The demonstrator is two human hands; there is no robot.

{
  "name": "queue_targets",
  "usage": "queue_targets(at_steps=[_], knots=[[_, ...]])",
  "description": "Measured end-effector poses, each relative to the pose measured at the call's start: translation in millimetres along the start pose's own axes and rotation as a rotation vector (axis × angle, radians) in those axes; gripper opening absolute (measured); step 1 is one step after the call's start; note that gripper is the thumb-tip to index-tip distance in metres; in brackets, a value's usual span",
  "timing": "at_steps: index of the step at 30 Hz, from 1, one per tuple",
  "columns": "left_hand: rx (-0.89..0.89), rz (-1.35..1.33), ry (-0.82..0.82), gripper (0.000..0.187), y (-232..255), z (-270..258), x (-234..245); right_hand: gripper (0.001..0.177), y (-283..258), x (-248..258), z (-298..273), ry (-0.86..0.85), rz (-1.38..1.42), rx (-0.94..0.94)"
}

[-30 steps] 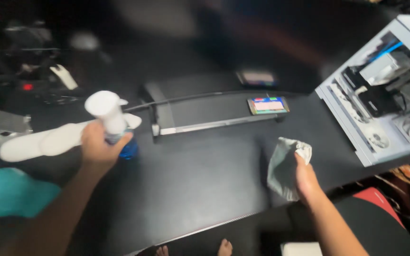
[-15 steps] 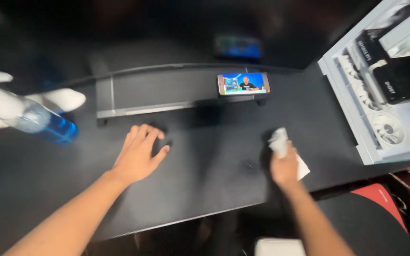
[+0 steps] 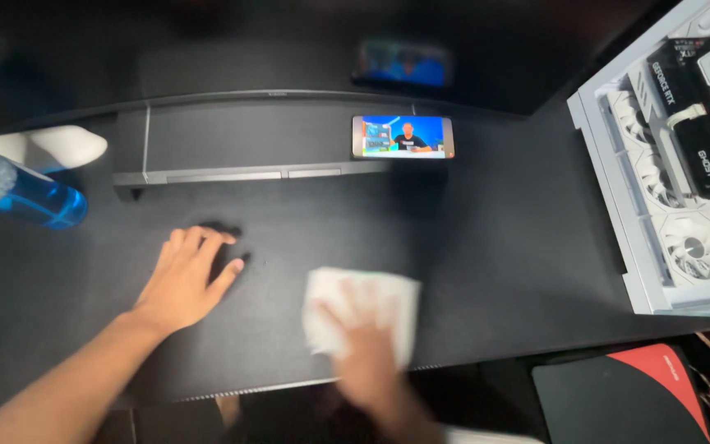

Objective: Cleaning a desk surface with a cloth and spray, then setting up a mousepad and gaming peripherals.

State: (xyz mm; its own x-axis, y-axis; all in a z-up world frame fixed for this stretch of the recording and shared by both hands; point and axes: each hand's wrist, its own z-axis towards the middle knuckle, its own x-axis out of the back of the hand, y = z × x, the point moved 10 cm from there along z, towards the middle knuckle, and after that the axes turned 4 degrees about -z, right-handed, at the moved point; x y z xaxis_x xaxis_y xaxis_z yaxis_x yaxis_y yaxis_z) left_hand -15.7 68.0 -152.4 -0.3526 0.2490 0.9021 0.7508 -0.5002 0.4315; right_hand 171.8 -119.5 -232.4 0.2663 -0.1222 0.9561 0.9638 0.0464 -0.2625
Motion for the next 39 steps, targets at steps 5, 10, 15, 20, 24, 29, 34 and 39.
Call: queue_targets(at_steps=[5, 10, 15, 20, 24, 29, 34, 39], knots=[[0.025, -0.001, 0.034, 0.044, -13.4, -19.1, 6.7, 0.072, 158.1, 35.1, 39.5, -0.073, -0.223, -0.343], [0.078, 0.041, 0.067, 0.043, -29.0, -29.1, 21.4, 0.050, 57.4, -25.7, 112.0, -0.154, 0.059, -0.457], [0.119, 0.087, 0.075, 0.043, -53.9, -39.5, 31.2, 0.070, -118.3, 18.3, 63.3, -0.166, 0.319, 0.150], [0.183, 0.100, 0.094, 0.042, -94.2, -66.0, 34.2, 0.076, 8.6, 25.8, 67.9, -0.158, -0.061, -0.043], [0.232, 0.065, 0.121, 0.037, -113.5, -87.2, 46.5, 0.079, 9.9, 7.6, 143.8, -0.088, -0.163, -0.189], [0.255, 0.045, 0.152, 0.036, -128.2, -101.1, 70.4, 0.076, -164.2, -17.9, 140.7, -0.050, 0.109, 0.183], [0.288, 0.037, 0.160, 0.037, -174.9, -118.3, 80.0, 0.088, -160.6, -26.6, 76.8, -0.227, 0.258, 0.413], [0.345, -0.006, 0.229, 0.039, -215.0, -138.5, 91.4, 0.092, -119.6, -27.2, 184.7, -0.145, -0.182, 0.067]])
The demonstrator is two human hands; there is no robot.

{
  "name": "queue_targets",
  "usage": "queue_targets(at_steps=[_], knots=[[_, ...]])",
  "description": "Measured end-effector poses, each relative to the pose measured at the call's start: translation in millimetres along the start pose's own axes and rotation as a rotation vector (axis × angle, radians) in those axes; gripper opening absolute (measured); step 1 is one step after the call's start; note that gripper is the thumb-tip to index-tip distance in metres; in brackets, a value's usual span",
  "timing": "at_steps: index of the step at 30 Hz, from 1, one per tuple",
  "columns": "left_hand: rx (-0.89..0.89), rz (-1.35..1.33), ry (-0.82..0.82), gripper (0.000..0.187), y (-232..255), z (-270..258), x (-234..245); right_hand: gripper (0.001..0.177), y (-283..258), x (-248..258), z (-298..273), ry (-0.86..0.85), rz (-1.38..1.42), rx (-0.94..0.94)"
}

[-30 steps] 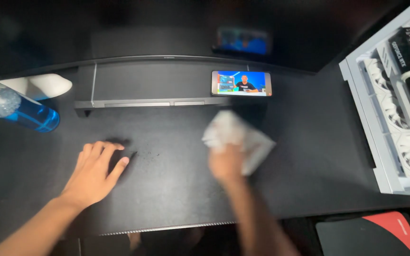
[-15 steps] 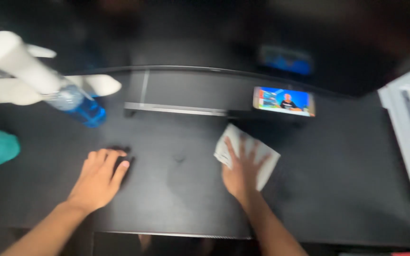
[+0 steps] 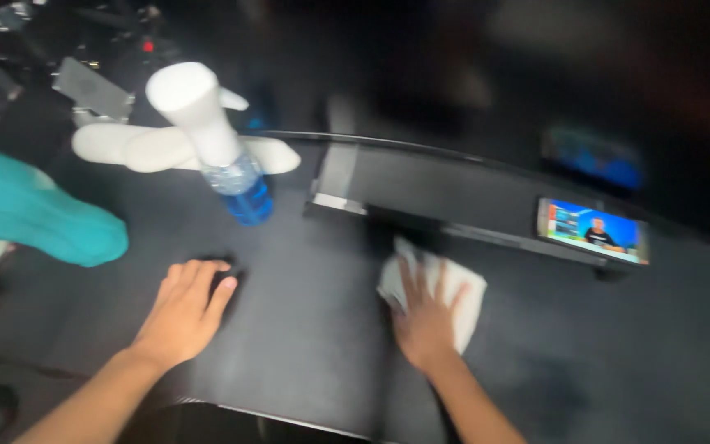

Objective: Cleaning a desk surface with a cloth and spray, then setting up a mousepad and gaming peripherals.

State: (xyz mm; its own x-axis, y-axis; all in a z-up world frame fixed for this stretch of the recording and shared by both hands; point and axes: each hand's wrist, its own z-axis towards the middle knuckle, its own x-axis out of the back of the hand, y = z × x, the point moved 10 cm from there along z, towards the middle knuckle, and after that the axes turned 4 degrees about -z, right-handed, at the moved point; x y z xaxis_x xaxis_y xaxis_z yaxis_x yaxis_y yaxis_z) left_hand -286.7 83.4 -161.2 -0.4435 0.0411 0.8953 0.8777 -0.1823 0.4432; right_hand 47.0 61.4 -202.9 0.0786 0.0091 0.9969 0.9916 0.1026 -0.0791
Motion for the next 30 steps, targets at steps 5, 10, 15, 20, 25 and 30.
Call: queue_targets(at_steps=[5, 10, 15, 20, 25, 30], knots=[[-0.064, -0.042, 0.032, 0.036, 3.9, 6.3, 26.4, 0.081, -167.4, -6.0, -10.0, 0.044, 0.350, 0.296], [-0.073, -0.061, 0.048, 0.037, -17.9, 8.2, 35.3, 0.091, -144.1, -0.2, -59.7, -0.211, 0.360, 0.560], [0.017, -0.087, 0.008, 0.040, -44.5, -2.3, 33.6, 0.090, -58.9, -16.5, 41.4, -0.006, 0.113, 0.020], [-0.025, -0.118, 0.002, 0.037, -31.6, 1.1, 32.8, 0.058, -210.2, -45.7, 18.2, 0.010, 0.176, 0.340], [-0.091, -0.136, -0.032, 0.036, -14.1, 16.7, 17.1, 0.095, -205.6, -22.1, -80.4, -0.409, 0.461, 0.411], [-0.242, -0.105, -0.020, 0.043, 3.4, 19.9, 3.6, 0.082, 2.3, -15.7, -70.7, 0.063, 0.071, -0.049]])
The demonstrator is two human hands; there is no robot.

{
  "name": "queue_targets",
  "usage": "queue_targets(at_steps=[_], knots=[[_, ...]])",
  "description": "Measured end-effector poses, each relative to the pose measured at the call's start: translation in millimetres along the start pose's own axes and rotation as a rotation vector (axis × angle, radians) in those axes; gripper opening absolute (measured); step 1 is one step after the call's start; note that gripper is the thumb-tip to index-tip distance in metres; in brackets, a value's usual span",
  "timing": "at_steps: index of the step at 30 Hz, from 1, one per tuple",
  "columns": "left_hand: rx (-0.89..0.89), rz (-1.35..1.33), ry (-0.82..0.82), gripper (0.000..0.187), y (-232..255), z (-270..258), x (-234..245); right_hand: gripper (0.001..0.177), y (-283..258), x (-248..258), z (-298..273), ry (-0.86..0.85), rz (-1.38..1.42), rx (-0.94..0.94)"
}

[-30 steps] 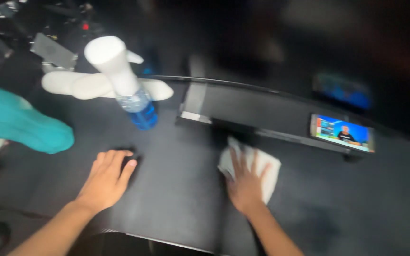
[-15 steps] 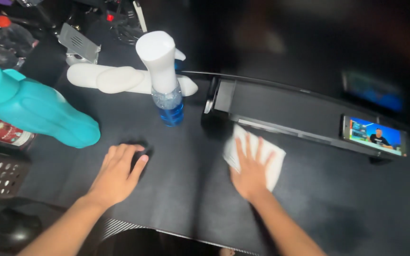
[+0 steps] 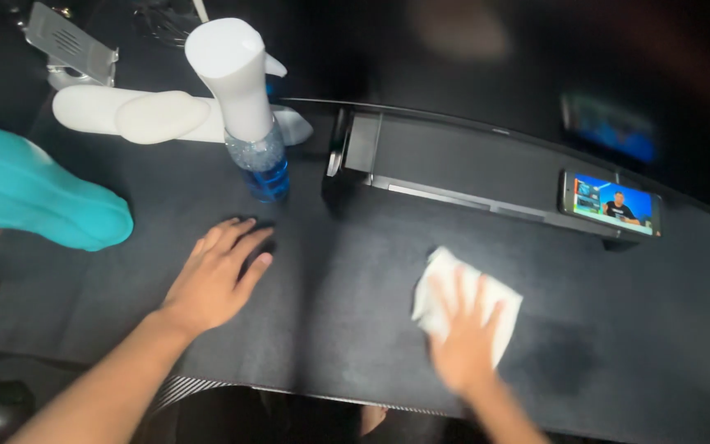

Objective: Cleaning a desk surface with a cloth and spray, then setting up a mousepad and gaming peripherals.

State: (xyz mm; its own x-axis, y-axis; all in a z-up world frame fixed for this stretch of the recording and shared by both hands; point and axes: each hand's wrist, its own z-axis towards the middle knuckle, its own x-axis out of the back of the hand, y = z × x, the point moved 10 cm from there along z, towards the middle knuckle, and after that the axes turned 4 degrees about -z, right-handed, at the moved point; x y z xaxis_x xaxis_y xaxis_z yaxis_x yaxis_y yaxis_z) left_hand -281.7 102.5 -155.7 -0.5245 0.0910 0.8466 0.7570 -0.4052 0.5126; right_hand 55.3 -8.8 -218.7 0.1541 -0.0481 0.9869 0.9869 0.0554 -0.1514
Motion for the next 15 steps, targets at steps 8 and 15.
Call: queue_targets(at_steps=[8, 15], knots=[[-0.010, 0.100, -0.083, 0.055, 13.1, -1.8, -24.9, 0.089, -115.2, -35.9, 71.7, -0.155, -0.058, 0.102], [-0.092, 0.118, -0.148, 0.058, 53.8, 24.5, -53.7, 0.091, -7.0, 13.9, -62.2, -0.115, 0.291, 0.063]])
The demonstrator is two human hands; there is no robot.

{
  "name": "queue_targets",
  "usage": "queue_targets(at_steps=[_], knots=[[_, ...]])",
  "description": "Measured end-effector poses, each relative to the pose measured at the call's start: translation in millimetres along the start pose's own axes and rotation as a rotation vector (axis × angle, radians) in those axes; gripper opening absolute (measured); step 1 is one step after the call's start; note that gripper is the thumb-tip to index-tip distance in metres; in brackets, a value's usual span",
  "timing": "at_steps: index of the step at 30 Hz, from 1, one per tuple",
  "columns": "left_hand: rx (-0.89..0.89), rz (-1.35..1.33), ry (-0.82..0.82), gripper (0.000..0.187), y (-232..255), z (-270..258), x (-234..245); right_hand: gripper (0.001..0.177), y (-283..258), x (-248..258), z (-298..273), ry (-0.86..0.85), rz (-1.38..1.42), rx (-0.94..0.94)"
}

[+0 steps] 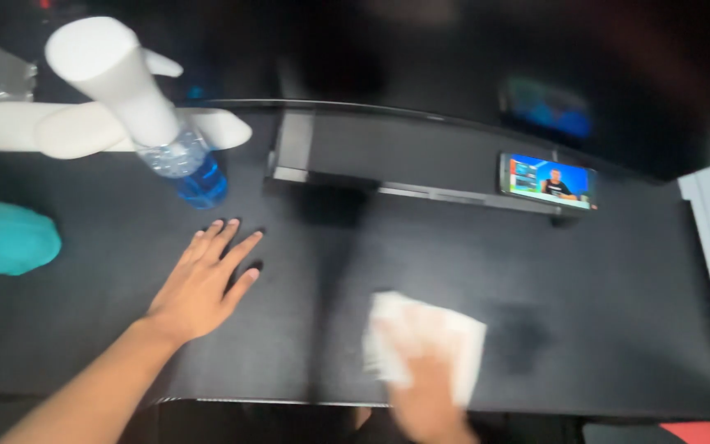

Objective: Cleaning a desk surface with a cloth and spray, then setting up a mousepad and gaming peripherals.

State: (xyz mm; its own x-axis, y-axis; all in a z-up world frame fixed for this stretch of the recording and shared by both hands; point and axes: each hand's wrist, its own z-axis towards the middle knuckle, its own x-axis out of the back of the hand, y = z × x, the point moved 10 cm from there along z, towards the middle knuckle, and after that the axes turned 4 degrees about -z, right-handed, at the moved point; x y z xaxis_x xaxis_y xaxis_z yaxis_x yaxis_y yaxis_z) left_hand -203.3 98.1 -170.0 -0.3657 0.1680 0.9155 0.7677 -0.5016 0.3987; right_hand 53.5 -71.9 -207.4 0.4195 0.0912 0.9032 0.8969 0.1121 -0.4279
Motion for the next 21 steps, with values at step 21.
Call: queue_targets(at_steps=[21], knots=[[0.108, 0.216, -0.556, 0.081, 107.6, 81.7, -109.6, 0.087, 219.5, 85.2, -46.6, 0.243, -0.295, -0.405]])
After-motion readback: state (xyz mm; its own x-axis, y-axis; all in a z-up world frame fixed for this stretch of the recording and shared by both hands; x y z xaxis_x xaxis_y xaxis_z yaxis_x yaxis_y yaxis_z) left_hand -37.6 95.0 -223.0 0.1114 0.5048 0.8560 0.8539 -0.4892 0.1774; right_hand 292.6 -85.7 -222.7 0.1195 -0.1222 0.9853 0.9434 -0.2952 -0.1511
